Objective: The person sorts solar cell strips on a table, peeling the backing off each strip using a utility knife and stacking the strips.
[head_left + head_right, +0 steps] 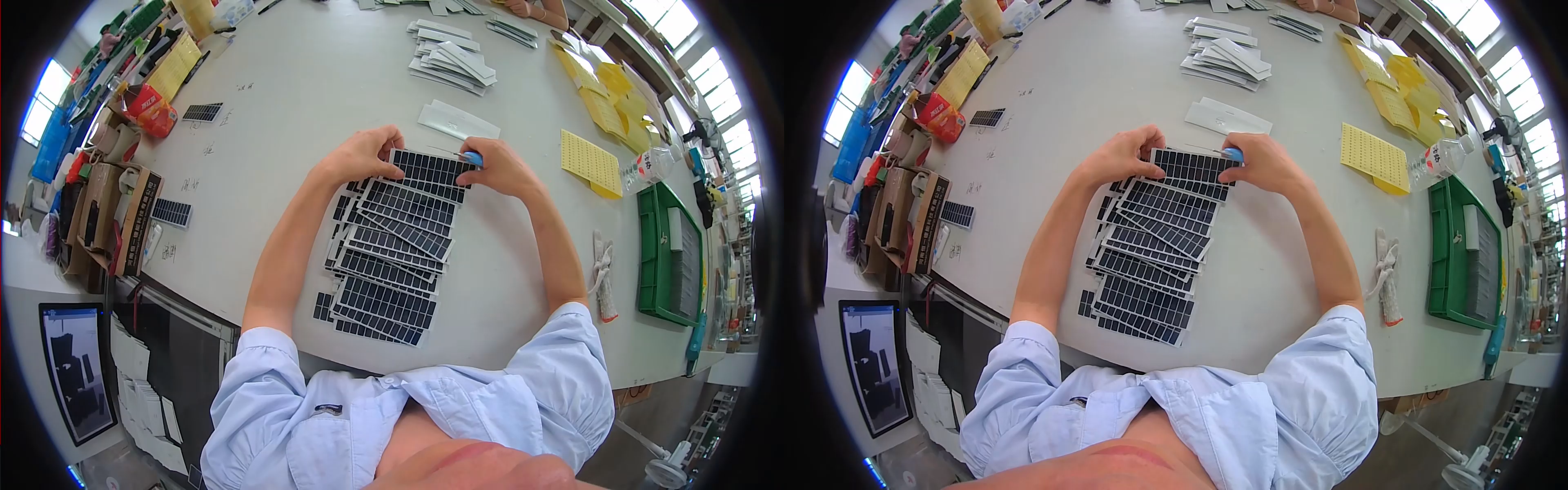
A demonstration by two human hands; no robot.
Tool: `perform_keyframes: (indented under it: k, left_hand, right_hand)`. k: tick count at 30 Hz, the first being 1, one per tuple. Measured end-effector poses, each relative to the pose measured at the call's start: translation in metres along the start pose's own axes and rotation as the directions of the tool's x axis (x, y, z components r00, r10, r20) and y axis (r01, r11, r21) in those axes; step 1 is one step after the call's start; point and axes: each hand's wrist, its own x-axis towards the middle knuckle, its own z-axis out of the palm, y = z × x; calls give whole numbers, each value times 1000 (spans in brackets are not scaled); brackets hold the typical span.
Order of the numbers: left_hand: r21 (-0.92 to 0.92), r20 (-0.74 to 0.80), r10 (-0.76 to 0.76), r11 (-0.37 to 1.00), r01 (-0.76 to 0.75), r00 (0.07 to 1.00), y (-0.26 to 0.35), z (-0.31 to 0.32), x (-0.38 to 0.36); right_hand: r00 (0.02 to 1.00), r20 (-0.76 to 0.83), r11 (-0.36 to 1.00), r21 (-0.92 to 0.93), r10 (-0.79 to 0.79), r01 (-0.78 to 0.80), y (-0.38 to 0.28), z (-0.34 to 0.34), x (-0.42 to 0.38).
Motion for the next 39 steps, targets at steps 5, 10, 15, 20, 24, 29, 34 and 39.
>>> perform_keyframes:
  k: [5,10,15,20,24,29,34,39]
  left_hand:
    - [-27,-45,-18,999,17,999,-6,1,6]
    - [68,-218,180,983,-169,959,16,8,2]
    - [-149,-235,84,981,-122,968,25,7,3]
    - [-130,-250,108,981,-144,962,14,4,6]
    - [-156,-206,68,982,-102,976,17,1,6]
    - [-229,-175,86,965,-125,981,24,0,3]
    - [-157,-285,21,985,-69,958,-2,-13,7]
    - [277,-111,-51,958,80,993,-20,-11,5]
  right_hand:
    - [990,60,971,198,127,-137,-5,-12,0]
    - [989,52,899,412,138,-147,-12,-12,-1]
    - [938,-245,805,591,244,-55,-7,-9,3]
    - [790,-566,925,381,236,-4,4,-23,3]
    - [816,-505,914,399,280,-67,2,-26,3]
    - [982,-164,925,379,97,-28,-7,-11,1]
    - [937,-297,942,326,182,-80,-1,-18,3]
    - [812,-582,983,-171,-46,-66,30,-1,13]
